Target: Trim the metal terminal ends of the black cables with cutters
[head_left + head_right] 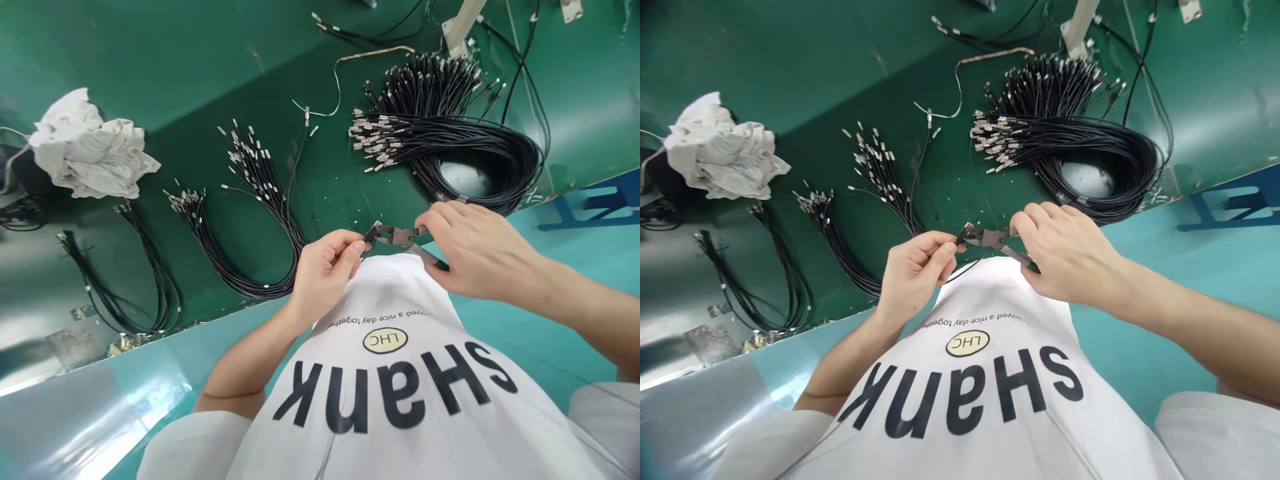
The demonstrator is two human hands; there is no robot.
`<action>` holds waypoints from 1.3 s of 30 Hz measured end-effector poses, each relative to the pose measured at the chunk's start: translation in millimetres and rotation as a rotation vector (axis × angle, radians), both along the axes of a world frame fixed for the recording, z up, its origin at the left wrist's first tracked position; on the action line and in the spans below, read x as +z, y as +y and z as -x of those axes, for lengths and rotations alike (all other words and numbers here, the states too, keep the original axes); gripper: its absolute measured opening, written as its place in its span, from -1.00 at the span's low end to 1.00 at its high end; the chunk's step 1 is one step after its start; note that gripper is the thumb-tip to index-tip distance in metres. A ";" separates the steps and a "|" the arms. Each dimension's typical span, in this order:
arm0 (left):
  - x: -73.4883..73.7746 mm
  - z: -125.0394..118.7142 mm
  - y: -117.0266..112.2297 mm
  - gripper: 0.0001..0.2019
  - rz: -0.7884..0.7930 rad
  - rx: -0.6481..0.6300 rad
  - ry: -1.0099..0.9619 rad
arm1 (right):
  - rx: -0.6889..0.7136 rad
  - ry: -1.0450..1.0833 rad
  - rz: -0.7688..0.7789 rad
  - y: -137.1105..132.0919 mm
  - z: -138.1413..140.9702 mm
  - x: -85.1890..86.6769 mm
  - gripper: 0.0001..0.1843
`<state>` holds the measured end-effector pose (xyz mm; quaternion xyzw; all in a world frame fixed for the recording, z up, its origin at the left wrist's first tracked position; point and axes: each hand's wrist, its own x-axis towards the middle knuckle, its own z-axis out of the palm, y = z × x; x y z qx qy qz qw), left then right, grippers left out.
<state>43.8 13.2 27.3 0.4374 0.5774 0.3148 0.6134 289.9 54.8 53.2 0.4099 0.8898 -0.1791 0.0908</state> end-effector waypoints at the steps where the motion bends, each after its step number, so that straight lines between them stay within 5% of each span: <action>1: 1.2 -1.0 0.4 -0.80 0.016 0.012 -0.023 | 0.003 -0.012 -0.003 1.0 0.8 0.2 -0.64; 30: -11.3 -18.1 -14.0 -0.82 0.144 0.181 -0.367 | 0.070 -0.197 -0.189 -1.5 24.1 -7.1 -0.80; 39: -9.1 -19.3 -12.5 -0.80 0.155 0.164 -0.285 | 0.096 -0.214 -0.018 -0.3 22.3 -11.9 -0.85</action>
